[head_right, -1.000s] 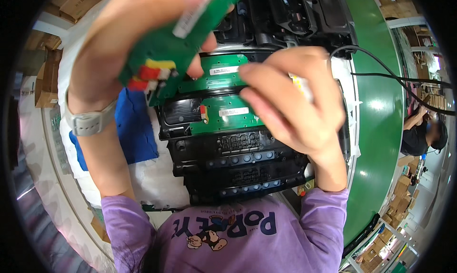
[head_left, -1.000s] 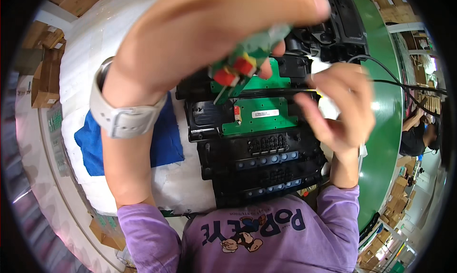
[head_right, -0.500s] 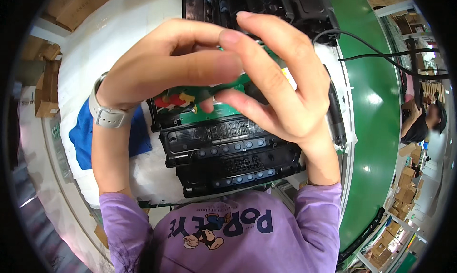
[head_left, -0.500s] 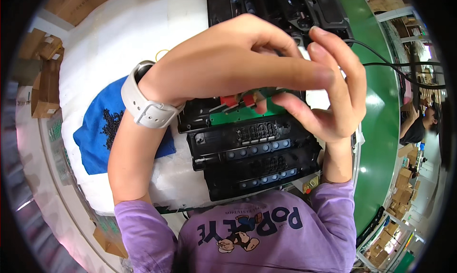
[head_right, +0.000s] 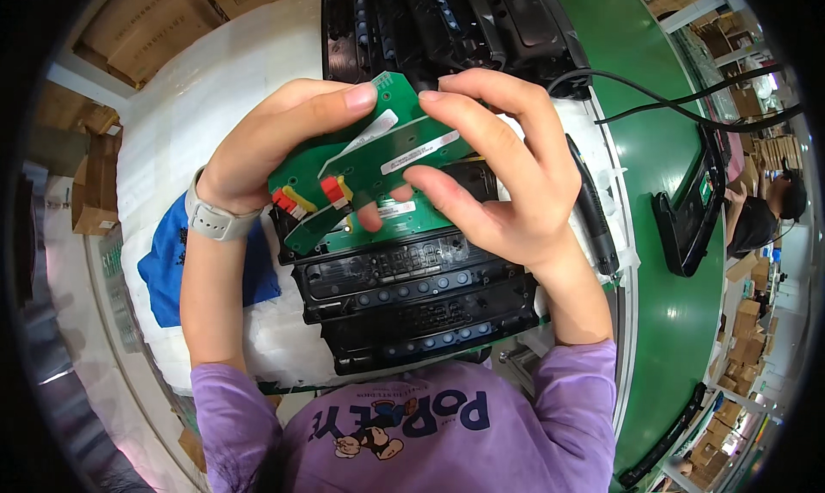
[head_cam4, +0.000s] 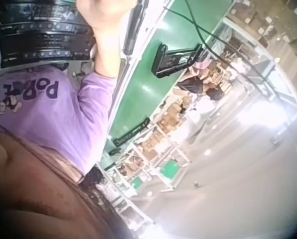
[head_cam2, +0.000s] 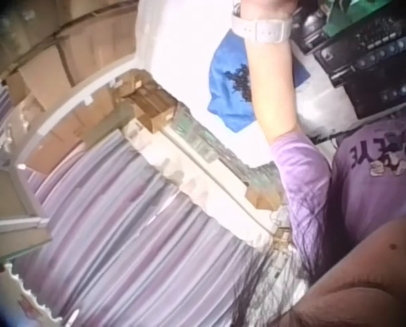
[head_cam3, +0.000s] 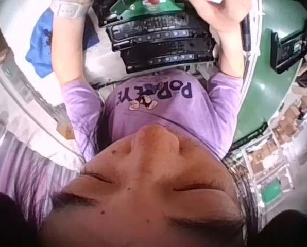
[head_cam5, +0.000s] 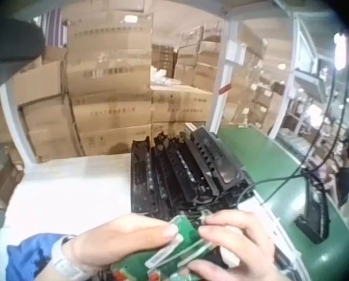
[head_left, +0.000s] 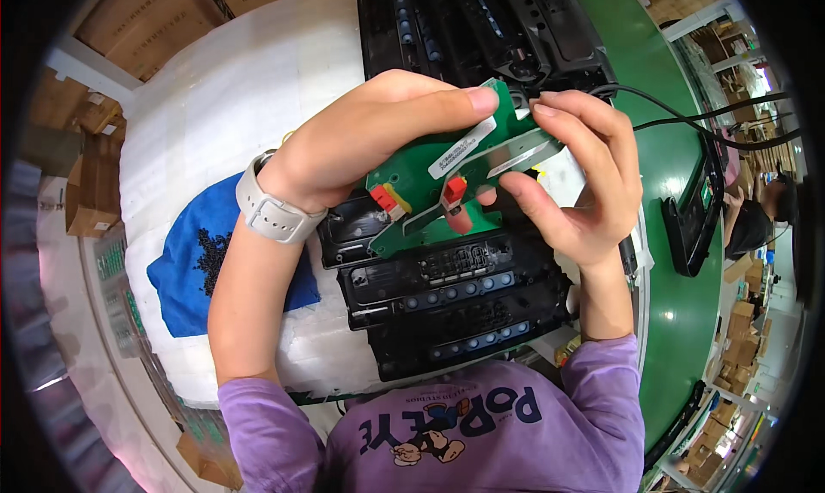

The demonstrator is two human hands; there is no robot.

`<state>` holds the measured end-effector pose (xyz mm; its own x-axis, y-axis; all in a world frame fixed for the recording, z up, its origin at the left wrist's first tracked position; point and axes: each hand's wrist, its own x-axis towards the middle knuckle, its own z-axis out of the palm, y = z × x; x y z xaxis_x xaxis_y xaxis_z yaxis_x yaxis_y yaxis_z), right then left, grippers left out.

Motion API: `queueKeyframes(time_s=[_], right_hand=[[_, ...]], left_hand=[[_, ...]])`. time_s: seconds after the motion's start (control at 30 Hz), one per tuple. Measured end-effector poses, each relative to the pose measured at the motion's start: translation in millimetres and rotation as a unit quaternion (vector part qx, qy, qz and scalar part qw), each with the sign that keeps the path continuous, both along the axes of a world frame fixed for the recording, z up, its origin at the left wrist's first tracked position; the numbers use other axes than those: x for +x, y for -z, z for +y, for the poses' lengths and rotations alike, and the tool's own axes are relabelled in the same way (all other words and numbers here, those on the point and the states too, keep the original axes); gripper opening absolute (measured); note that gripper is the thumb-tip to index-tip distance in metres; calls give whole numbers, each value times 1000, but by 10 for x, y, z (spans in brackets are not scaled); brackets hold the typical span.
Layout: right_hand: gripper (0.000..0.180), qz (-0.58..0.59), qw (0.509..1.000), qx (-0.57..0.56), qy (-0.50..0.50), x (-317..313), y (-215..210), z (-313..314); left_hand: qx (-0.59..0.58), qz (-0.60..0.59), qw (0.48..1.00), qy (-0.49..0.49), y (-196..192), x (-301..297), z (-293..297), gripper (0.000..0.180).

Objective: Assembling components and securing parts with screws on printer toner cartridges at a workbench.

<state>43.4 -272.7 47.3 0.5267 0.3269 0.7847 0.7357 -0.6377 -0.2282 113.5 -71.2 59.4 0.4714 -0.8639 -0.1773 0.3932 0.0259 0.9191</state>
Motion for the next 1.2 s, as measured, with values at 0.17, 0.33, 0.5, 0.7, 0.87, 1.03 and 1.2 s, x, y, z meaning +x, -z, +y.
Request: queueKeyframes(time_s=[0.17, 0.33, 0.5, 0.7, 0.87, 1.03, 1.2], right_hand=[[34, 46, 998, 36, 3, -29, -13, 13], [22, 71, 995, 70, -3, -29, -15, 1], [21, 132, 982, 128, -31, -68, -24, -42], [18, 312, 873, 356, -115, -159, -36, -26], [14, 366, 870, 315, -95, -191, -105, -90], [14, 354, 864, 340, -116, -178, -75, -87], [13, 344, 865, 346, -119, -181, -56, -90]], left_hand=[[15, -3, 1000, -3, -3, -14, 1, 44], [5, 2, 1000, 2, 44, 12, 16, 44], [12, 44, 999, 16, 13, 1, -16, 44], [24, 45, 996, -67, 48, 0, 24, 36], [10, 39, 994, -98, 66, -8, 2, 32], [8, 36, 997, -73, 115, 23, -10, 32], [4, 27, 996, -86, 110, 17, -20, 33]])
